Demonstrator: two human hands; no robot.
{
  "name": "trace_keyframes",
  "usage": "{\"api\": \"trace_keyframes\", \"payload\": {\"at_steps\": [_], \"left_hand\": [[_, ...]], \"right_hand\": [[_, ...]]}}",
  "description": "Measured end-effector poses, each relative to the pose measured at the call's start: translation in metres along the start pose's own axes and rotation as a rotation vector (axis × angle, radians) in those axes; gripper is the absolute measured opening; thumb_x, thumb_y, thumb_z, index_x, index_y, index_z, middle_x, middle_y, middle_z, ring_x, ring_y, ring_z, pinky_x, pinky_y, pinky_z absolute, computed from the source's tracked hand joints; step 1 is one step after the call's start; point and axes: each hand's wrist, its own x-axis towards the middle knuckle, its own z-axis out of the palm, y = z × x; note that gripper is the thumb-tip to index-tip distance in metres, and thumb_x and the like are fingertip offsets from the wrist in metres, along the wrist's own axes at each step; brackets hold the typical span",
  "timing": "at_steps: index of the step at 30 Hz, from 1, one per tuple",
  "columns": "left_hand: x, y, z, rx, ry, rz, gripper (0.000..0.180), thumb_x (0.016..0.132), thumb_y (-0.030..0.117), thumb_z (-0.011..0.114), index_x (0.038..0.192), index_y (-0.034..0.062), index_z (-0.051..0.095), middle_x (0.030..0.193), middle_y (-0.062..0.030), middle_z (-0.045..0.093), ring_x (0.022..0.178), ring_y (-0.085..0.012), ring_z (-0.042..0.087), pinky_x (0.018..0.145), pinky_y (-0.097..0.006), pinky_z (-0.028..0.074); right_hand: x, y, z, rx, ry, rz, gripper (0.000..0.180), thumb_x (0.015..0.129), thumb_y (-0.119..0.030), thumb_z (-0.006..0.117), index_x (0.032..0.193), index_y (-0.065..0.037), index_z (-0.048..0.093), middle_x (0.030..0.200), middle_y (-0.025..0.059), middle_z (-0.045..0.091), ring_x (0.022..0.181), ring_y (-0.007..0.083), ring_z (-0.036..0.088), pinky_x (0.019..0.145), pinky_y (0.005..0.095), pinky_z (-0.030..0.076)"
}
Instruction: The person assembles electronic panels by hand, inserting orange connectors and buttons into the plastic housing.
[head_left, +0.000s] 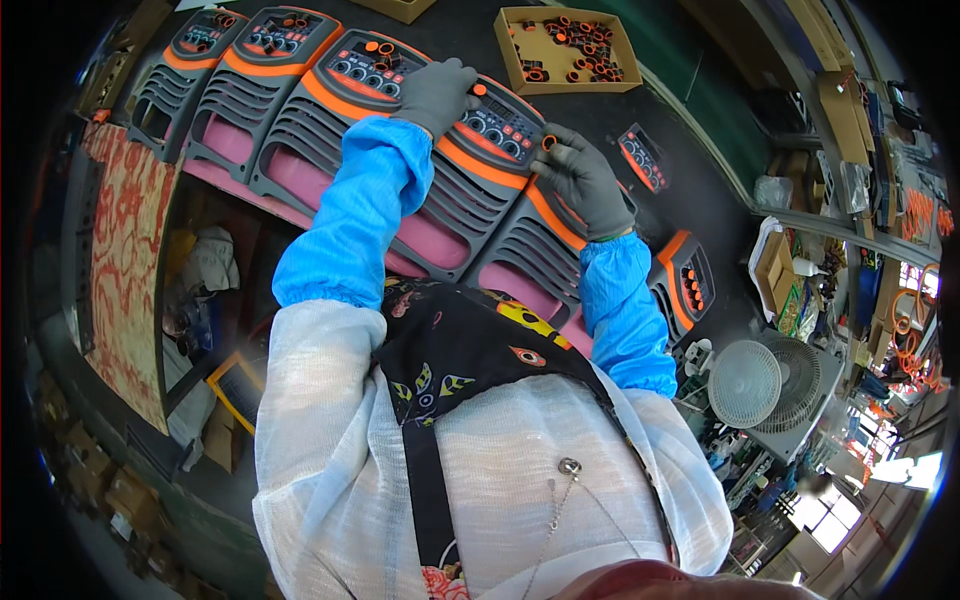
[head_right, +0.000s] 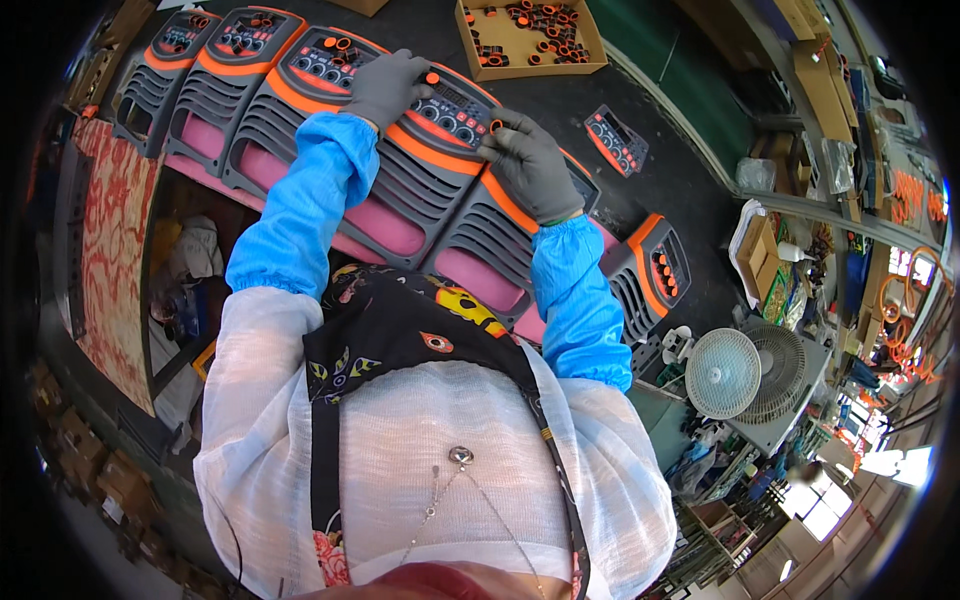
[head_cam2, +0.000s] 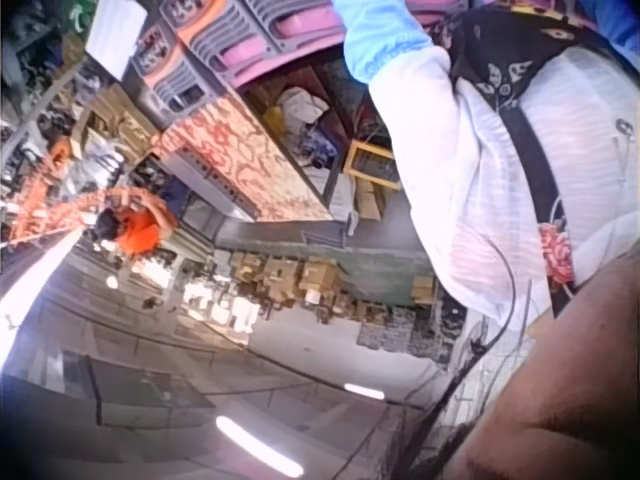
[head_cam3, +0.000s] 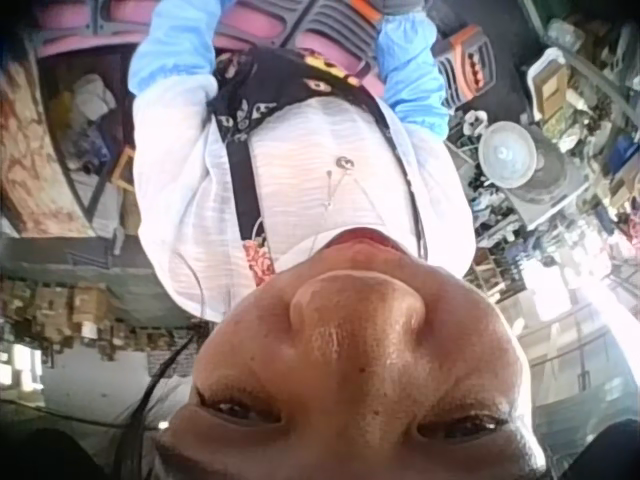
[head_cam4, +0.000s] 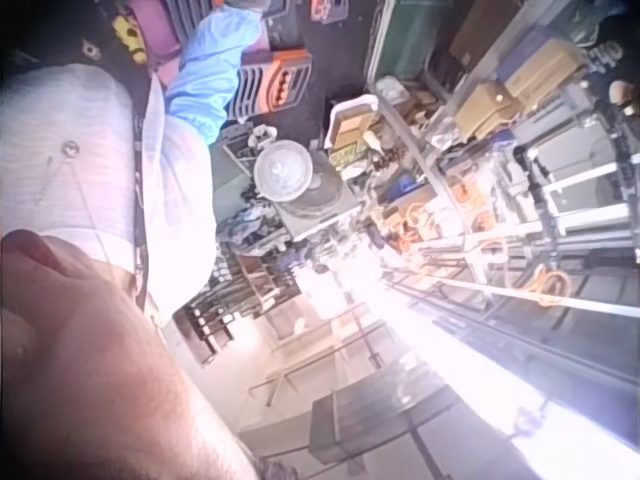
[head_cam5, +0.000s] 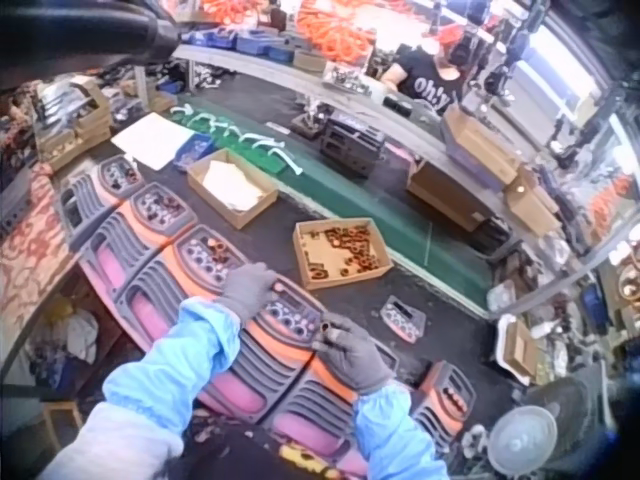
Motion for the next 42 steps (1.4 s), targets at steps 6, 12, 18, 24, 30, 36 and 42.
{"api": "trace_keyframes", "payload": {"at_steps": [6, 12, 18, 24, 30, 36, 42], "left_hand": [[0.01, 0.017, -0.005, 0.09, -0.108, 0.003, 0.035, 0.078, 0.044, 0.066, 0.1, 0.0166, 0.064, 0.098, -0.0049, 0.061, 0.095, -0.0274, 0.061, 0.077, -0.041, 0.05], [-0.009, 0.018, -0.01, -0.543, 0.061, -0.192, 0.033, 0.083, 0.041, 0.062, 0.095, 0.0098, 0.064, 0.081, -0.0063, 0.063, 0.083, -0.0225, 0.063, 0.07, -0.037, 0.049], [-0.071, 0.015, -0.022, -1.711, -0.175, -0.601, 0.031, 0.087, 0.036, 0.057, 0.082, 0.0052, 0.059, 0.061, -0.0007, 0.051, 0.053, -0.0081, 0.048, 0.047, -0.024, 0.036], [-0.101, 0.028, -0.013, -1.529, -0.173, -0.647, 0.031, 0.089, 0.034, 0.056, 0.079, 0.0049, 0.057, 0.061, 0.0009, 0.049, 0.046, -0.0064, 0.043, 0.04, -0.022, 0.032], [-0.097, 0.03, -0.017, -1.507, -0.187, -0.653, 0.032, 0.088, 0.034, 0.06, 0.083, 0.0024, 0.058, 0.063, 0.0, 0.05, 0.046, -0.0063, 0.044, 0.041, -0.022, 0.034], [-0.098, 0.031, -0.018, -1.505, -0.19, -0.653, 0.032, 0.088, 0.034, 0.06, 0.085, 0.0016, 0.059, 0.063, -0.0002, 0.051, 0.047, -0.0065, 0.045, 0.041, -0.022, 0.034], [-0.096, 0.028, -0.013, -1.47, -0.218, -0.662, 0.032, 0.087, 0.034, 0.06, 0.087, 0.0013, 0.059, 0.064, -0.0003, 0.052, 0.048, -0.0062, 0.045, 0.042, -0.022, 0.034]], "right_hand": [[0.016, -0.006, 0.005, -0.394, 0.085, 0.055, 0.027, 0.089, -0.007, 0.055, 0.114, 0.003, 0.055, 0.097, 0.008, 0.057, 0.084, 0.0133, 0.058, 0.072, 0.0258, 0.049], [0.033, 0.003, 0.006, -1.111, 0.047, -0.317, 0.022, 0.079, -0.004, 0.062, 0.101, -0.003, 0.065, 0.09, 0.0092, 0.061, 0.082, 0.0231, 0.061, 0.075, 0.0327, 0.048], [0.046, 0.011, 0.007, -1.352, -0.116, -0.302, 0.026, 0.074, -0.003, 0.063, 0.1, -0.006, 0.066, 0.099, 0.014, 0.063, 0.09, 0.0318, 0.061, 0.08, 0.0375, 0.048], [0.046, 0.011, 0.012, -1.447, -0.146, -0.32, 0.025, 0.072, -0.003, 0.064, 0.096, -0.006, 0.067, 0.101, 0.0135, 0.063, 0.092, 0.033, 0.06, 0.08, 0.0397, 0.049], [0.047, 0.014, 0.011, -1.479, -0.117, -0.297, 0.024, 0.071, -0.004, 0.066, 0.095, -0.006, 0.067, 0.1, 0.0135, 0.062, 0.091, 0.0341, 0.06, 0.079, 0.0404, 0.048], [0.047, 0.014, 0.012, -1.491, -0.129, -0.276, 0.022, 0.072, -0.004, 0.065, 0.093, -0.006, 0.066, 0.098, 0.0134, 0.062, 0.091, 0.0346, 0.06, 0.078, 0.0407, 0.048], [0.05, 0.02, 0.009, -1.571, -0.14, -0.347, 0.018, 0.072, -0.004, 0.063, 0.09, -0.007, 0.066, 0.093, 0.0138, 0.062, 0.087, 0.0348, 0.06, 0.076, 0.042, 0.048]]}}
